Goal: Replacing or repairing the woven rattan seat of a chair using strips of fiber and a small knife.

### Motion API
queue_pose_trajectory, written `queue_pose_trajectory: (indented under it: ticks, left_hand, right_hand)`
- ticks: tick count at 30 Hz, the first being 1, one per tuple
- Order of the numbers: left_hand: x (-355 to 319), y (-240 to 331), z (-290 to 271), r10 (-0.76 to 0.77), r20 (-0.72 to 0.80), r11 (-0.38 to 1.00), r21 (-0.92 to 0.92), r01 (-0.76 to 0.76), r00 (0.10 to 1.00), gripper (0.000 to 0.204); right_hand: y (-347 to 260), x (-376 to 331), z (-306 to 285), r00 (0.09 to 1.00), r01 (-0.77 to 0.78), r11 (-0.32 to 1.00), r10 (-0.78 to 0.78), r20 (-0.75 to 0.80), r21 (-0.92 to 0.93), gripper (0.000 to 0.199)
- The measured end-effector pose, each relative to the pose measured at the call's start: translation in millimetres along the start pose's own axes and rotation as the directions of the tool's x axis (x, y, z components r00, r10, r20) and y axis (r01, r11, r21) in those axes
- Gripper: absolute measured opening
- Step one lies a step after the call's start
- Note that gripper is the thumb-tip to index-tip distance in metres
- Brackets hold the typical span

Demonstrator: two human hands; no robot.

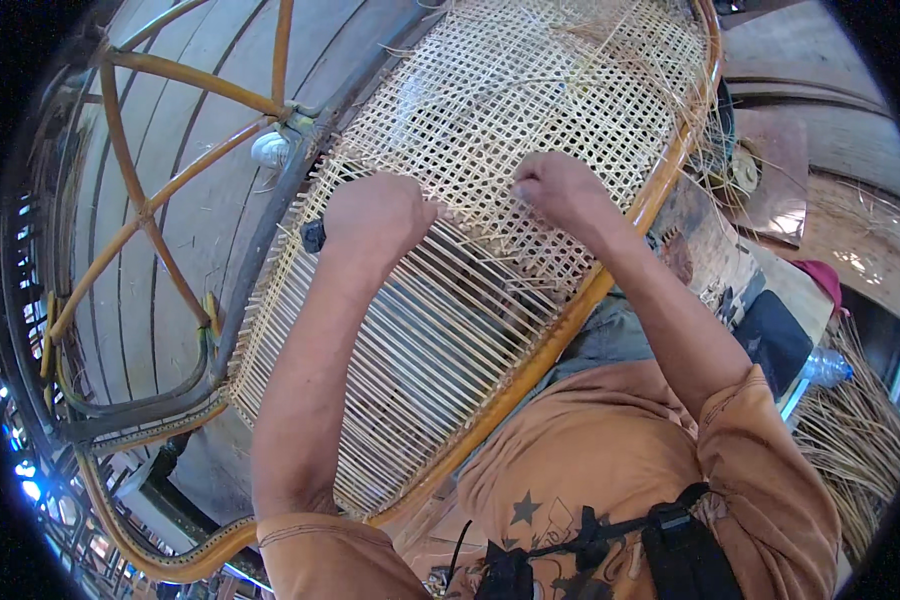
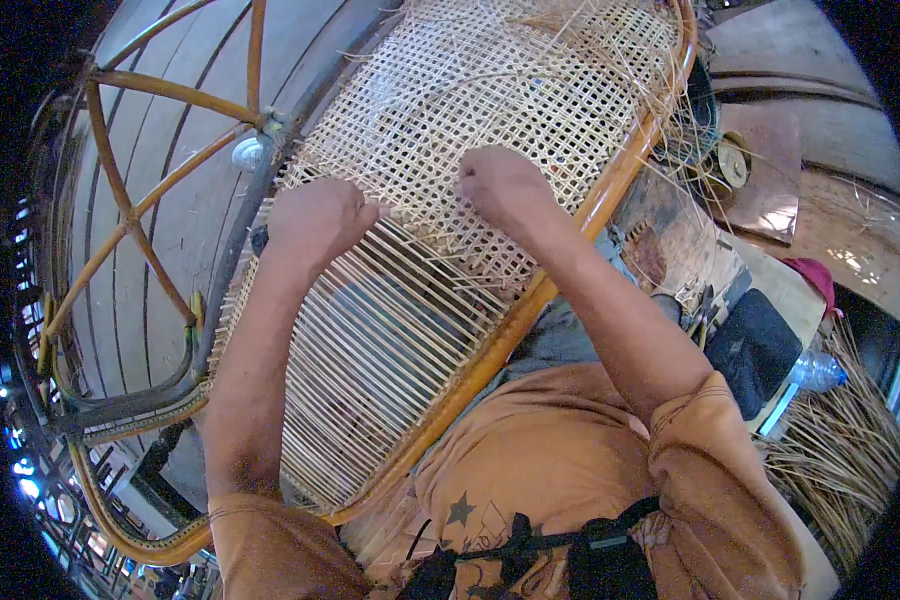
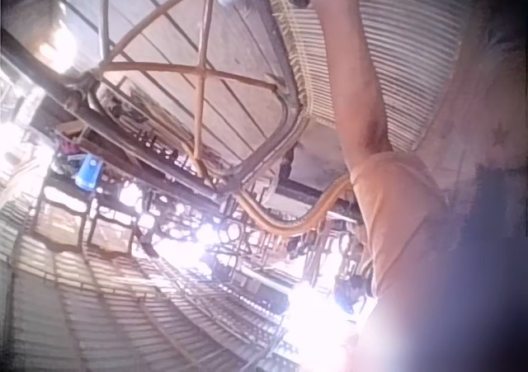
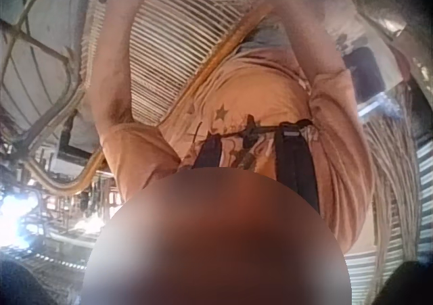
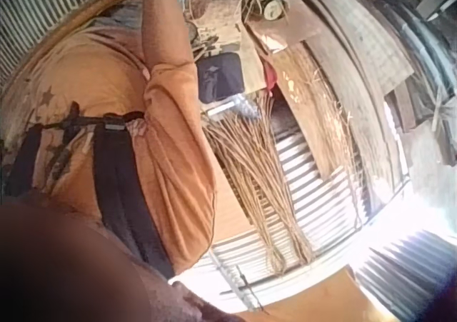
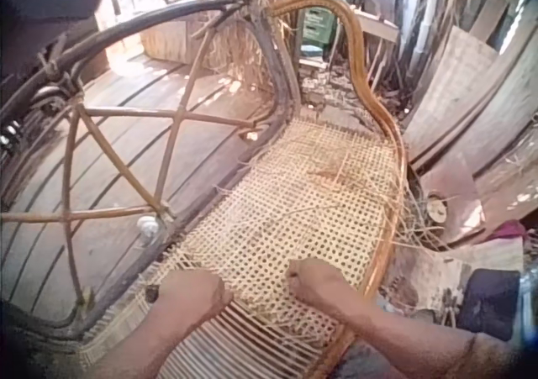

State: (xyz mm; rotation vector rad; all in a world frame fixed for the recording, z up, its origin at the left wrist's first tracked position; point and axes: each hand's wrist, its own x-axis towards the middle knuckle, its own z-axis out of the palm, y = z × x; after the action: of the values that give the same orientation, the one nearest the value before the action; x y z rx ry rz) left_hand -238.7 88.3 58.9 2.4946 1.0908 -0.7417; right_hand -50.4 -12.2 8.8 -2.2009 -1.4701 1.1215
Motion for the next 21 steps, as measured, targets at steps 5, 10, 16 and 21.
queue_pose_trajectory:
  ticks: [5, 10, 16, 21]
  left_hand:
    - [-15, 12, -19, 0.092, -0.092, 0.995, 0.033, -0.090, 0.991, 0.040]
    - [8, 14, -4, 0.165, -0.012, 0.986, 0.032, -0.165, 0.986, 0.033]
    - [38, 24, 7, 0.257, -0.006, 0.966, 0.021, -0.256, 0.967, 0.018]
    - [42, 29, -4, 0.341, 0.002, 0.940, -0.011, -0.341, 0.940, 0.016]
  right_hand:
    - [-19, -2, 18, 0.971, 0.118, 0.929, -0.182, 0.157, 0.350, 0.019]
    - [-10, -20, 24, 0.979, 0.172, 0.985, -0.174, -0.104, -0.030, 0.015]
    - [-6, -28, 34, 0.980, 0.076, 0.997, -0.078, -0.184, -0.018, 0.011]
    - [-12, -31, 32, 0.979, 0.033, 0.999, -0.034, -0.200, -0.007, 0.010]
